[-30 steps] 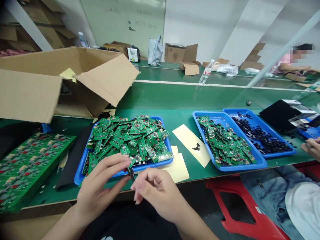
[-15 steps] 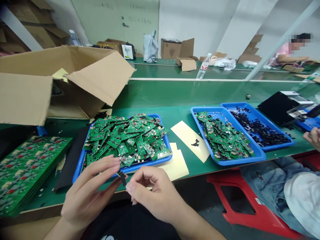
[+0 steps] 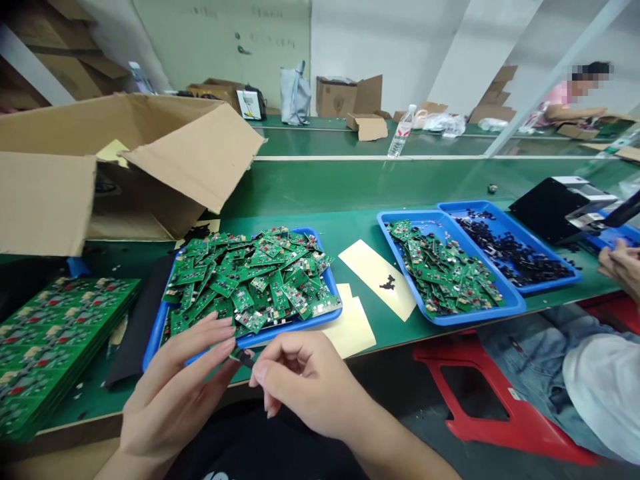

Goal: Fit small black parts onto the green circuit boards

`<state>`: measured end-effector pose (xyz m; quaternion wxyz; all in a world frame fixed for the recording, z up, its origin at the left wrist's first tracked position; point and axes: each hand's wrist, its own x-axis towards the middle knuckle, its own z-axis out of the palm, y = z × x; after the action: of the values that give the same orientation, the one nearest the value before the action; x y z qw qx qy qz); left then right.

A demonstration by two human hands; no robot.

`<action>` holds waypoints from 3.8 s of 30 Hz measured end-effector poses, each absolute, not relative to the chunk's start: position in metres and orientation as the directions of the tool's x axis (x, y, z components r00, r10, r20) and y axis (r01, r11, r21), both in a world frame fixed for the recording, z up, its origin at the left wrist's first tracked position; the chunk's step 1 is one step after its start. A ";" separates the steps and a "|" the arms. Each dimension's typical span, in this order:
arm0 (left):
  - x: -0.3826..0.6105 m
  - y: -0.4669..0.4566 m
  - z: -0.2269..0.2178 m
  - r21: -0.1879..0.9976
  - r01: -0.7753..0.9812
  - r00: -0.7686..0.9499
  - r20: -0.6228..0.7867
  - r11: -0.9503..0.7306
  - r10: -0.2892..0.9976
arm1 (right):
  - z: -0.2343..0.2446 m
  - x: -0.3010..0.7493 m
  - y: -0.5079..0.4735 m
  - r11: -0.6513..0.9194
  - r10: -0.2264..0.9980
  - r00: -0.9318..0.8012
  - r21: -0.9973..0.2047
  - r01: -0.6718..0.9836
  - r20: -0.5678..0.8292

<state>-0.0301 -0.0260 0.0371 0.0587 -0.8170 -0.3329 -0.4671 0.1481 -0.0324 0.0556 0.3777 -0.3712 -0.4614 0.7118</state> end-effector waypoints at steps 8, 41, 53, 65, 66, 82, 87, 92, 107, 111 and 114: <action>-0.031 -0.028 0.034 0.324 0.568 0.339 0.746 -0.756 0.574 | 0.052 0.148 -0.024 -0.254 0.847 -0.512 -0.955 -0.154 -0.143; -0.026 -0.025 0.028 0.469 0.457 0.312 0.712 -0.756 0.630 | 0.057 0.156 -0.024 -0.048 0.859 -0.505 -0.996 0.081 -0.083; -0.022 -0.035 0.024 0.771 0.386 0.246 0.442 -0.506 0.863 | 0.048 0.147 -0.021 0.617 0.778 -0.422 -0.692 0.374 0.466; -0.014 -0.041 0.030 0.815 0.381 0.366 0.300 -0.436 0.881 | 0.043 0.145 -0.021 0.652 0.694 -0.385 -0.303 0.696 0.609; -0.015 -0.041 0.032 0.826 0.374 0.361 0.289 -0.422 0.886 | 0.042 0.148 -0.019 0.647 0.694 -0.379 -0.299 0.701 0.613; -0.013 -0.036 0.051 0.983 0.142 0.364 0.060 -0.120 0.929 | 0.045 0.150 -0.014 0.747 0.657 -0.325 -0.532 0.398 0.680; -0.015 -0.037 0.054 0.968 0.185 0.403 0.080 -0.167 0.912 | 0.046 0.150 -0.013 0.787 0.598 -0.354 -0.445 0.427 0.719; -0.012 -0.036 0.056 0.954 0.218 0.379 0.111 -0.205 0.919 | 0.036 0.147 -0.012 0.807 0.528 -0.292 -0.364 0.465 0.797; -0.015 -0.038 0.052 0.993 0.104 0.349 0.024 -0.064 0.937 | 0.038 0.147 -0.019 0.716 0.692 -0.209 -0.619 0.323 0.691; -0.016 -0.037 0.051 0.989 0.131 0.332 0.017 -0.064 0.943 | 0.038 0.147 -0.018 0.729 0.672 -0.269 -0.554 0.401 0.690; -0.017 -0.037 0.049 0.993 0.109 0.356 -0.077 0.040 0.931 | 0.036 0.148 -0.016 0.720 0.688 -0.307 -0.563 0.406 0.658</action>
<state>-0.0168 -0.0366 0.0485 -0.5722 -0.5921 -0.4391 -0.3595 0.1476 -0.0160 0.0361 0.4778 -0.3441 -0.7947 0.1472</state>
